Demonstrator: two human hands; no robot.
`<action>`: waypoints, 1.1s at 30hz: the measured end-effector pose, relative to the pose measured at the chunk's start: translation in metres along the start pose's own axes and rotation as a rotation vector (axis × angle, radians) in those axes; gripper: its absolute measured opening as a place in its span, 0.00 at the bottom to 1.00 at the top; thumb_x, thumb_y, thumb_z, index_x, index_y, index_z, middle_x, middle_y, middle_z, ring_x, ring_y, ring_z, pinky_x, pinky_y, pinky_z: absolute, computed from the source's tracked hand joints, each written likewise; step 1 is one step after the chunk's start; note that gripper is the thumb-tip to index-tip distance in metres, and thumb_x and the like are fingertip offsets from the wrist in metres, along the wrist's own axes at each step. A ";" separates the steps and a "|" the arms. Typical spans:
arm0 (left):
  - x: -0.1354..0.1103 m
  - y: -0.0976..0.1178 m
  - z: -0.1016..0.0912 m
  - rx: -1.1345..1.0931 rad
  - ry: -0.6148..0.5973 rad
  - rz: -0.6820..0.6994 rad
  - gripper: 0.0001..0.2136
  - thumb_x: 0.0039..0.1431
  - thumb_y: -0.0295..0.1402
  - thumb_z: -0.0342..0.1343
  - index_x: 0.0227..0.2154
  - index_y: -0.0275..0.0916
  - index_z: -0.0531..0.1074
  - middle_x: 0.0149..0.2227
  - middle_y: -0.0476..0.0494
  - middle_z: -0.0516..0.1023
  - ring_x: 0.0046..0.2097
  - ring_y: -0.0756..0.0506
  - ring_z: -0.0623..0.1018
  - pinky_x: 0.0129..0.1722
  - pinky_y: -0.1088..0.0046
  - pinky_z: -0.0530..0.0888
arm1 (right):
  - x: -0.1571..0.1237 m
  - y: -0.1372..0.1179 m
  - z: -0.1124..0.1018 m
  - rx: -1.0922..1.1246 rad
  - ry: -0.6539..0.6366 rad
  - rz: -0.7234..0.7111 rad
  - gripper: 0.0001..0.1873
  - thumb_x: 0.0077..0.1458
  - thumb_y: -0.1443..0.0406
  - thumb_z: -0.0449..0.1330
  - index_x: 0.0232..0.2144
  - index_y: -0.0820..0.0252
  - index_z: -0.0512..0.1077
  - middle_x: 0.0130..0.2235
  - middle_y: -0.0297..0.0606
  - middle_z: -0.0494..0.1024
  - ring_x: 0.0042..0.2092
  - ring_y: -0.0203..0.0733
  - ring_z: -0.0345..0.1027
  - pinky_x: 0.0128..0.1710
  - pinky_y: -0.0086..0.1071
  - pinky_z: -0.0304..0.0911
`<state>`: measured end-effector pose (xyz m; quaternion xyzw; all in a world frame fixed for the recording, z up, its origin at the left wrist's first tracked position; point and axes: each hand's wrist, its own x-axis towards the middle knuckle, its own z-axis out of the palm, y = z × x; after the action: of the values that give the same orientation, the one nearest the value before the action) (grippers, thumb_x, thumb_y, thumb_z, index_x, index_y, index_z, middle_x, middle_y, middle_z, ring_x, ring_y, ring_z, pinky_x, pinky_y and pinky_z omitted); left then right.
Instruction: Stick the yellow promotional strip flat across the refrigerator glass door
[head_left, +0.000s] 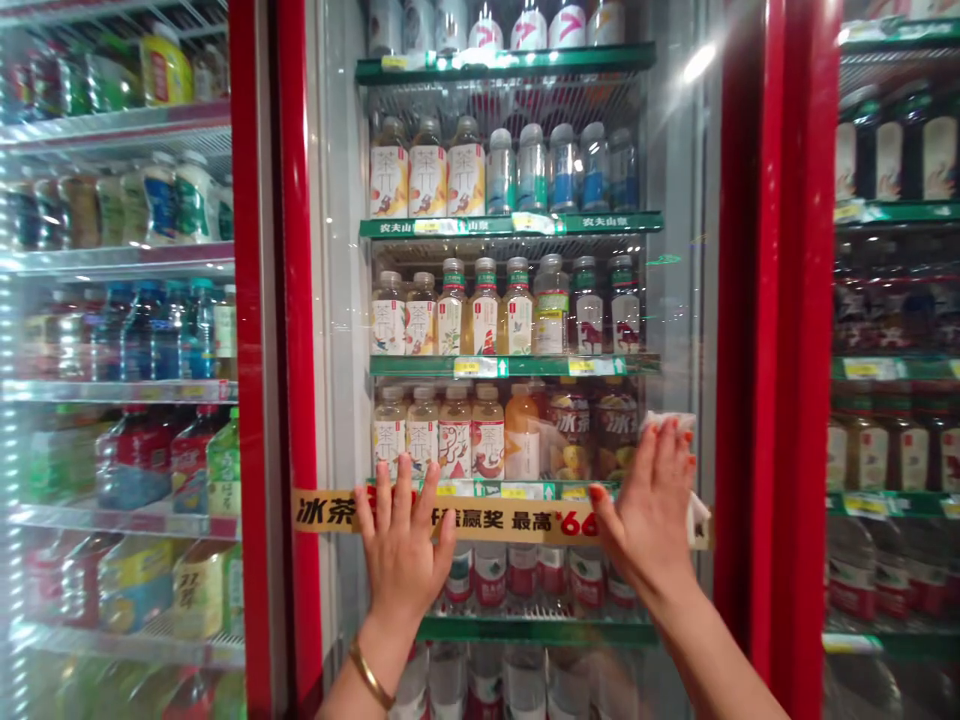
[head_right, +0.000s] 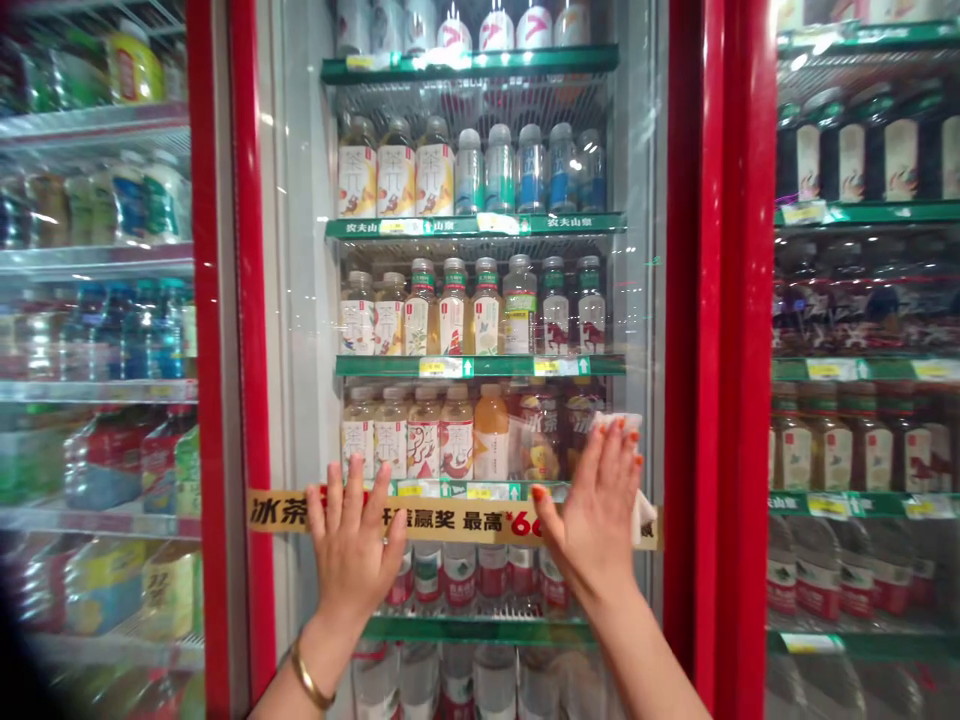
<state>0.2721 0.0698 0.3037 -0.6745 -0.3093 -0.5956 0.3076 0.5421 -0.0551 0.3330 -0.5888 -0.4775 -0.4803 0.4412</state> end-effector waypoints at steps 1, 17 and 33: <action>0.000 0.000 0.000 -0.001 0.000 0.000 0.37 0.72 0.43 0.56 0.78 0.53 0.49 0.81 0.46 0.43 0.82 0.35 0.44 0.80 0.42 0.40 | -0.003 -0.013 0.004 -0.004 -0.004 -0.064 0.52 0.72 0.43 0.47 0.79 0.70 0.32 0.81 0.52 0.29 0.81 0.62 0.24 0.79 0.65 0.38; -0.002 -0.002 0.001 0.008 0.017 0.005 0.36 0.71 0.40 0.58 0.78 0.52 0.51 0.81 0.45 0.46 0.82 0.35 0.45 0.80 0.40 0.44 | -0.052 -0.041 0.011 -0.007 -0.111 -0.403 0.58 0.67 0.35 0.48 0.79 0.72 0.40 0.81 0.49 0.37 0.82 0.57 0.28 0.81 0.52 0.33; -0.002 -0.002 -0.001 0.018 0.008 0.018 0.37 0.71 0.38 0.57 0.78 0.50 0.50 0.81 0.45 0.44 0.82 0.35 0.45 0.80 0.42 0.43 | -0.077 -0.029 0.005 -0.009 -0.142 -0.579 0.55 0.67 0.37 0.51 0.79 0.70 0.44 0.81 0.45 0.40 0.82 0.54 0.32 0.81 0.45 0.29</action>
<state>0.2698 0.0706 0.3014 -0.6720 -0.3072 -0.5928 0.3204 0.5078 -0.0568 0.2580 -0.4623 -0.6530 -0.5459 0.2487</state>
